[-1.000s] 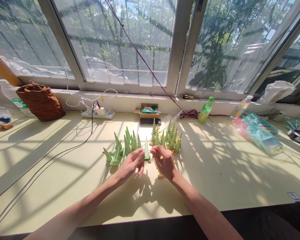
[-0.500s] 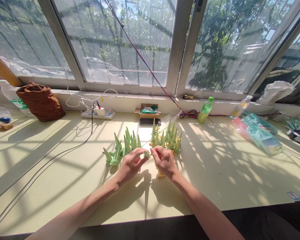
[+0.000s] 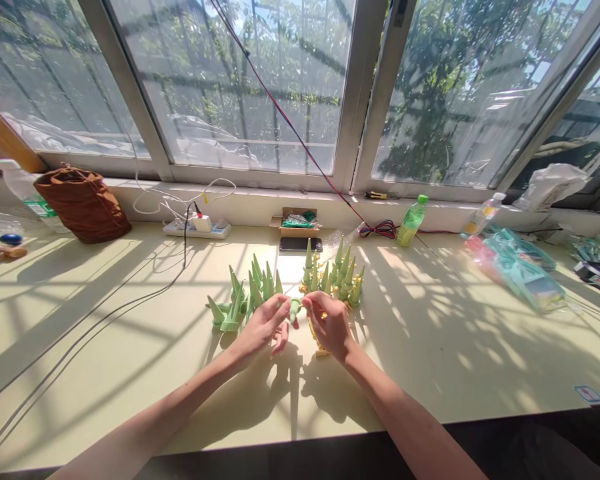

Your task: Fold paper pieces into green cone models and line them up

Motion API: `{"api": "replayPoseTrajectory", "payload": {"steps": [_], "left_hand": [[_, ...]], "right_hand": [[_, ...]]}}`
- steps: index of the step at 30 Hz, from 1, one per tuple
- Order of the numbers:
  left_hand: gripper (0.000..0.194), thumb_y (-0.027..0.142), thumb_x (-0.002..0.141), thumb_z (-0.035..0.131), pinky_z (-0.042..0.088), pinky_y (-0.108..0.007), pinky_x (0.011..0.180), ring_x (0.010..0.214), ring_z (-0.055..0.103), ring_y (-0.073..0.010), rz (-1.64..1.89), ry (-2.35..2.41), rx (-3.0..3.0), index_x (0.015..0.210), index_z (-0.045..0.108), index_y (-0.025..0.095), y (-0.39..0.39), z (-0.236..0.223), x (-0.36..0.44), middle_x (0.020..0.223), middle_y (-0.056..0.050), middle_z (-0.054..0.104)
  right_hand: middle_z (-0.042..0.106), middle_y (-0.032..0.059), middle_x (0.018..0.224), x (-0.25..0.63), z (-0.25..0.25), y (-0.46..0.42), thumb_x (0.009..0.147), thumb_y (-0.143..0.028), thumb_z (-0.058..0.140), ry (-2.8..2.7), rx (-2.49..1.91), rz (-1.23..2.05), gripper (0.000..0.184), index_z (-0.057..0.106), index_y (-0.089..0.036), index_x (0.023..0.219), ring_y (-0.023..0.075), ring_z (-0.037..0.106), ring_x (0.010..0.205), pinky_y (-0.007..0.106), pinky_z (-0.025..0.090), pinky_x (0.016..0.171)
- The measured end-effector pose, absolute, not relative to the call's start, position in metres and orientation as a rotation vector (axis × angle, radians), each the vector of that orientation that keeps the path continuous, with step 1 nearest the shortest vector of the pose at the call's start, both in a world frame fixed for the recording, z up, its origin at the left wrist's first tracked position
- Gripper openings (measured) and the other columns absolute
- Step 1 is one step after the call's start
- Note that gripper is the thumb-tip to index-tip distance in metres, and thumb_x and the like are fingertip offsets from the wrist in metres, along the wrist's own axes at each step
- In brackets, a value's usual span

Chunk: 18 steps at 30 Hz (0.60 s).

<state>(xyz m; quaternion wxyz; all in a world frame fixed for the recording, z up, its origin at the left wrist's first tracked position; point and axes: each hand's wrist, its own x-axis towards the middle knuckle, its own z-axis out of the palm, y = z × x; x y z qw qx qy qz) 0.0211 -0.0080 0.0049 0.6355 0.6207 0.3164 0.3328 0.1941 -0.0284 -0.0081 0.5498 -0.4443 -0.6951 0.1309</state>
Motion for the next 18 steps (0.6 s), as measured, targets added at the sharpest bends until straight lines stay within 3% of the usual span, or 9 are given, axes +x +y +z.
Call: {"api": "replayPoseTrajectory", "payload": {"steps": [5, 10, 18], "left_hand": [[0.042, 0.056, 0.087, 0.057, 0.035, -0.018, 0.035, 0.034, 0.048, -0.0073, 0.831, 0.697, 1.372, 0.104, 0.043, 0.020, -0.006, 0.002, 0.021, 0.062, 0.006, 0.056], [0.042, 0.051, 0.085, 0.062, 0.039, -0.019, 0.036, 0.037, 0.049, -0.0044, 0.877, 0.710, 1.441, 0.109, 0.044, 0.021, -0.006, -0.002, 0.019, 0.086, 0.001, 0.058], [0.025, 0.031, 0.091, 0.056, 0.042, -0.022, 0.053, 0.045, 0.048, -0.0093, 0.989, 0.832, 1.989, 0.112, 0.052, 0.019, -0.012, -0.006, 0.016, 0.056, 0.008, 0.047]], "right_hand": [[0.057, -0.0006, 0.060, 0.193, -0.010, -0.027, 0.096, -0.031, 0.049, -1.669, -1.076, 0.300, 0.023, 0.060, -0.020, 0.079, 0.0124, 0.053, 0.051, 0.025, 0.044, 0.052], [0.052, -0.0022, 0.056, 0.194, -0.012, -0.027, 0.096, -0.033, 0.048, -1.676, -1.135, 0.319, 0.028, 0.058, -0.020, 0.074, 0.0107, 0.045, 0.048, 0.024, 0.037, 0.048], [0.041, -0.0046, 0.052, 0.195, -0.013, -0.024, 0.096, -0.036, 0.048, -1.689, -1.180, 0.331, 0.038, 0.052, -0.019, 0.062, 0.0088, 0.035, 0.046, 0.023, 0.029, 0.046]]}}
